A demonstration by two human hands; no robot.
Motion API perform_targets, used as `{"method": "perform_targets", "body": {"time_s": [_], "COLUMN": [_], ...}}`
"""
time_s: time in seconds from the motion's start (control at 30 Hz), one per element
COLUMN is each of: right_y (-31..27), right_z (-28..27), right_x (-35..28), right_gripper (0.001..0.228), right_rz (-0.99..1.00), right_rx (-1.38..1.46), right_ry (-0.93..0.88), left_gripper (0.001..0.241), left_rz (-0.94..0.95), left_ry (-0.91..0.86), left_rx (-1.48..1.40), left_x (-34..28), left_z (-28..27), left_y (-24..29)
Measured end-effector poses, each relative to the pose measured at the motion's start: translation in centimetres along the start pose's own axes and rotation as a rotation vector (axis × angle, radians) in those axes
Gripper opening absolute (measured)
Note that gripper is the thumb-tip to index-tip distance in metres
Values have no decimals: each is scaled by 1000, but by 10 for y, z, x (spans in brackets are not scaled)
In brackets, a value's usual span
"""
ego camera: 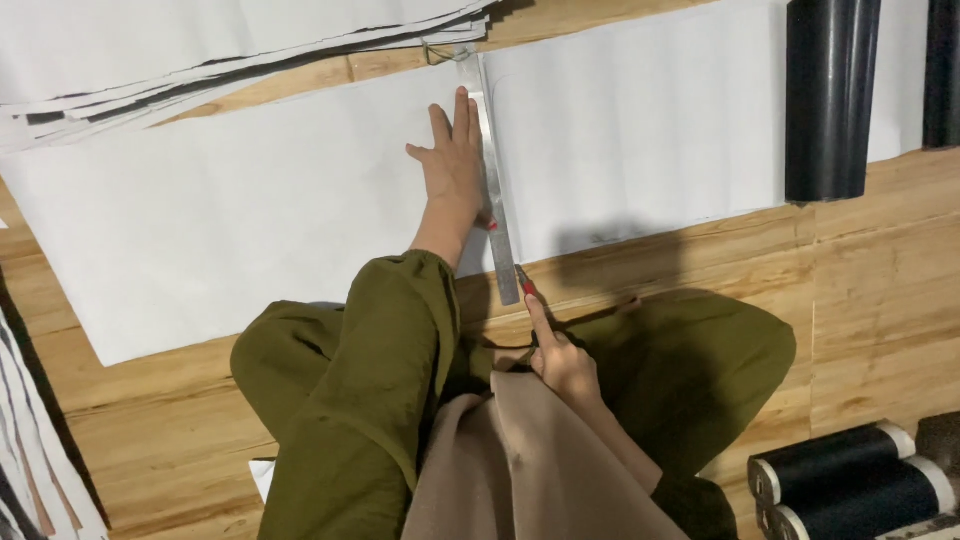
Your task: The person sits on the floor and aligns a large sheet of white paper. They use a metal ruler and a red utility knife to cut the paper into smaller rectangular sections. The person then separates the cut pieces and stacks them.
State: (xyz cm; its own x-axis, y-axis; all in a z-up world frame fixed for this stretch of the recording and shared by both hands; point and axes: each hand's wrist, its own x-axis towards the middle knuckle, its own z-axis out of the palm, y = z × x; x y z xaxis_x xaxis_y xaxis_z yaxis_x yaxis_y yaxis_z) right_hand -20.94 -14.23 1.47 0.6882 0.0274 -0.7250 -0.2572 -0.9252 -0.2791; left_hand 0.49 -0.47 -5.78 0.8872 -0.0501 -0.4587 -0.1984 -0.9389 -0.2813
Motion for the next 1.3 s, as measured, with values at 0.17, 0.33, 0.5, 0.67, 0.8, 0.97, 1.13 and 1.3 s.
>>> {"method": "perform_targets", "body": {"time_s": [0.17,0.33,0.5,0.67,0.8,0.97,1.13,1.3], "right_y": [-9,-4,-1,9,21,93,219,250], "right_z": [-1,7,2,-28,-92,-164,-165,-126], "right_x": [14,22,18,-2,-4,13,26,18], "right_gripper": [73,72,71,69,62,57,51,66], "right_rz": [-35,-115,-101,-177,-157,169,124,416], "right_rx": [50,54,62,186,243,49,41,140], "right_ry": [72,174,155,120,250,420,472,435], "left_gripper": [155,137,148,119,111,118,104,111], "left_rz": [40,32,48,-4,7,286,-304,-943], "left_ry": [-60,-32,-45,60,102,64,60,-160], "left_rx": [22,54,55,93,72,-552,-786,-507], "left_x": [-7,-5,-3,2,-5,-43,-97,-166], "left_z": [-12,-1,-2,13,4,-17,23,129], "left_y": [-7,-2,-2,2,-8,-74,-202,-304]}}
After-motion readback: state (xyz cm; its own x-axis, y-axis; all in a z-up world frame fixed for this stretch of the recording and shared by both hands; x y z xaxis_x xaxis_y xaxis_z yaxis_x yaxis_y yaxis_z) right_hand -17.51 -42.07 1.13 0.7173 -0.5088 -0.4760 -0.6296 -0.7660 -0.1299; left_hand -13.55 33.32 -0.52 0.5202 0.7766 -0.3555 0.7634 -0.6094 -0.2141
